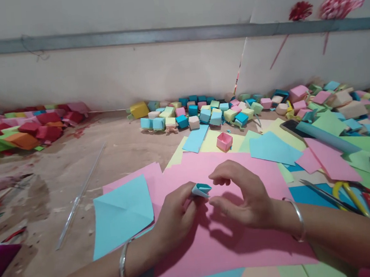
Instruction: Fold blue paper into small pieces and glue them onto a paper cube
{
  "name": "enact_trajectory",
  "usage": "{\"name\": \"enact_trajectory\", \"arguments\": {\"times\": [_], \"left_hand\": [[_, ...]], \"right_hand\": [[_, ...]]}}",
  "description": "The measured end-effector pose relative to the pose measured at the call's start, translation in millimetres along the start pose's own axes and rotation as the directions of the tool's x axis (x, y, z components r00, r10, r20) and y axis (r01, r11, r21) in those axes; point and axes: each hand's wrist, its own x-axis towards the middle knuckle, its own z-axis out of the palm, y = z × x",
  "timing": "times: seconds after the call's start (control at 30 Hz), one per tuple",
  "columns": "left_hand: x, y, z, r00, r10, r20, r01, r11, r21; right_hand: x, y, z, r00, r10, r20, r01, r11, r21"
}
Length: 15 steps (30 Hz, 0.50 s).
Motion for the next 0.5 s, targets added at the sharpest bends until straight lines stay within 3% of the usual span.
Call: {"name": "enact_trajectory", "arguments": {"times": [0.07, 0.17, 0.33, 0.5], "left_hand": [[0.3, -1.0, -0.1, 0.999, 0.029, -0.015, -0.028, 0.998, 0.049], [0.9, 0.6, -1.5, 0.996, 0.081, -0.048, -0.072, 0.984, 0.163], [-0.6, 5.0, -4.1, 0.974, 0.219, -0.056, -0.2, 0.95, 0.24], [0.7, 4.0, -6.6, 0.964, 0.261, -0.059, -0.232, 0.925, 0.3]], "right_hand": [[0.9, -1.4, -2.4, 0.995, -0.098, 0.011, 0.098, 0.993, -0.06], [0.9, -0.6, -2.2, 0.99, -0.136, 0.037, 0.14, 0.974, -0.177], [-1.6, 3.4, 0.9, 0.995, -0.096, 0.008, 0.095, 0.974, -0.203], [3.7, 4.5, -5.3, 0.993, 0.026, 0.115, -0.018, 0.998, -0.064]]}}
